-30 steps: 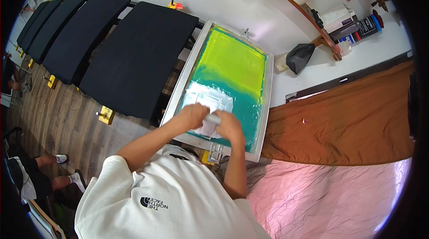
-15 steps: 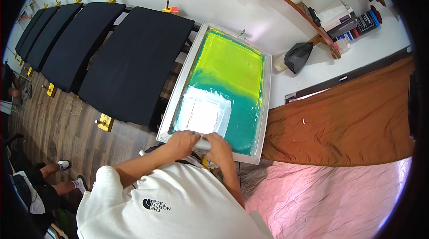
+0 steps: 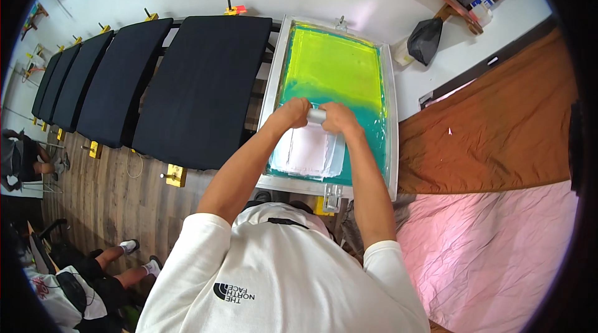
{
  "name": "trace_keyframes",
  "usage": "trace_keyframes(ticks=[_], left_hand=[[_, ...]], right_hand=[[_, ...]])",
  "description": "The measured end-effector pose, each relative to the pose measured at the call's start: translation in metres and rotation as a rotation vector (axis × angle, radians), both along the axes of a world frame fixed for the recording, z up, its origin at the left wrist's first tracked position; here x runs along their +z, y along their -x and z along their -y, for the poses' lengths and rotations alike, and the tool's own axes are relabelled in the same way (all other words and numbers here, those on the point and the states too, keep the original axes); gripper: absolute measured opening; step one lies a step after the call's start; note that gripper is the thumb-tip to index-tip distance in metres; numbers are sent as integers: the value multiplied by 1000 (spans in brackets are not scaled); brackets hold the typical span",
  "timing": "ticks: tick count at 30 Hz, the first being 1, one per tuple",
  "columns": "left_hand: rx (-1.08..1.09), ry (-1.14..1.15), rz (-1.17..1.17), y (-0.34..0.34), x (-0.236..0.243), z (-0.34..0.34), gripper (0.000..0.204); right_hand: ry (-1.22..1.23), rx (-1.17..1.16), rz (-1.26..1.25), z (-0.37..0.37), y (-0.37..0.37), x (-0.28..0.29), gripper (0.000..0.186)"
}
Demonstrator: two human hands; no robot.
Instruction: The person is using a squeegee to apply white ink through a mesh screen onto a black t-shirt.
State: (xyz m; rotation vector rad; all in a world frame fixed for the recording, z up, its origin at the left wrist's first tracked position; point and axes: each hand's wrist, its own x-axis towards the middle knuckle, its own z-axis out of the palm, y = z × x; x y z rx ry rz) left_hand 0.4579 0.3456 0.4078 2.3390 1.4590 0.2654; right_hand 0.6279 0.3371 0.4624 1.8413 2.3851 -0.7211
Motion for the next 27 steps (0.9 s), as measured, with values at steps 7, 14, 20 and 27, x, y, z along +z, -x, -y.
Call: trace_keyframes(ticks=[7, 14, 20, 27], left_hand=[[-109, -204, -197, 0, -23, -5, 25], [-62, -305, -221, 2, -23, 18, 20], [-44, -215, -23, -3, -3, 50, 11], [-42, -235, -37, 0, -4, 76, 12]], right_hand=[[26, -82, 82, 2, 4, -2, 49], [95, -122, 150, 21, 18, 7, 48], [78, -182, 136, 49, 11, 5, 46], [62, -143, 120, 75, 10, 1, 45]])
